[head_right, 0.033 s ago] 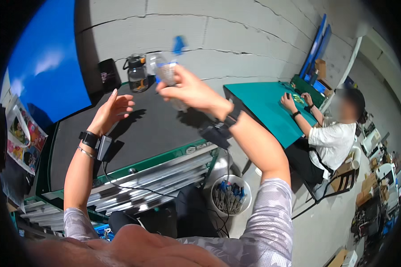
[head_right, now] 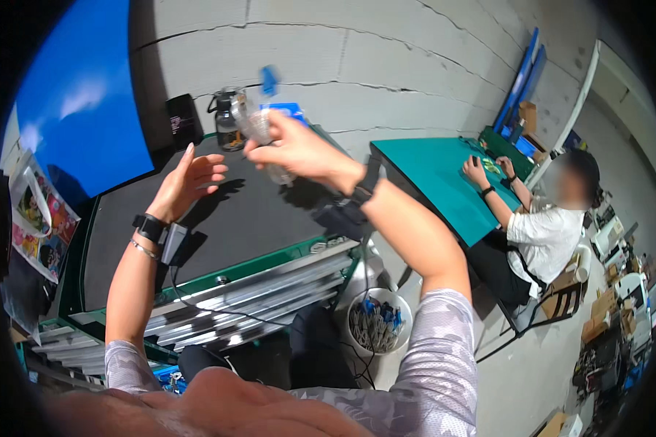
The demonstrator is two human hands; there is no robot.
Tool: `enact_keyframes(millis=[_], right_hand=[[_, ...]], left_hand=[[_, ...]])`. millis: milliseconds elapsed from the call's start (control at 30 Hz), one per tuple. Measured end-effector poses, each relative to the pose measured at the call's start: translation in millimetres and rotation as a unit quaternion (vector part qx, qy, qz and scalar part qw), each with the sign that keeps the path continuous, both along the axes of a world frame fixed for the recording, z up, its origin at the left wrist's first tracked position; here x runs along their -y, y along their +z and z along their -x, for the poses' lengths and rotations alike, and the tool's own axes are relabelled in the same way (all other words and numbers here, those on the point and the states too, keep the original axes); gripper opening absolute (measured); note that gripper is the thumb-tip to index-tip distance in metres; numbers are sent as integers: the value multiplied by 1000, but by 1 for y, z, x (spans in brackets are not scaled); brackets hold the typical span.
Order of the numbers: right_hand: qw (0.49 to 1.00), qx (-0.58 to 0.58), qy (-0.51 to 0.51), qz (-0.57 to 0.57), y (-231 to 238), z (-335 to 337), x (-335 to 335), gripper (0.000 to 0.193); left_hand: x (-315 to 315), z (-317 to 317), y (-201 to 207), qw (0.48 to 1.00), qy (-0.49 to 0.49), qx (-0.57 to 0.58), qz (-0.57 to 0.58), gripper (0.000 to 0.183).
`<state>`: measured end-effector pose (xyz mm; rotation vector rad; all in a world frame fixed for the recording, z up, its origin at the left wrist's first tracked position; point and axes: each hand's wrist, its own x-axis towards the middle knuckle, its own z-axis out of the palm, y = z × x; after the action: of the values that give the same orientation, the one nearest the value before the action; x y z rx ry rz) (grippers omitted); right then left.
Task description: Inspecting and organizing electronic wire harnesses and connectors at a workshop bench.
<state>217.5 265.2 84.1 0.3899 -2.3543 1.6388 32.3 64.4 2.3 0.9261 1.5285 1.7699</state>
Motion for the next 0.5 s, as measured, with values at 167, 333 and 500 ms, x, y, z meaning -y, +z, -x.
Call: enact_keyframes(millis=[167,333,500], right_hand=[[975,162,140,56,-40,106,56,34],[963,162,193,92,-65,138,59,30],[976,113,146,117,-72,137,41,53]], left_hand=[[6,12,1,988,-23,106,-110,81],[10,18,3,973,73,157,-155,64],[11,23,8,987,124,-9,-104,49]])
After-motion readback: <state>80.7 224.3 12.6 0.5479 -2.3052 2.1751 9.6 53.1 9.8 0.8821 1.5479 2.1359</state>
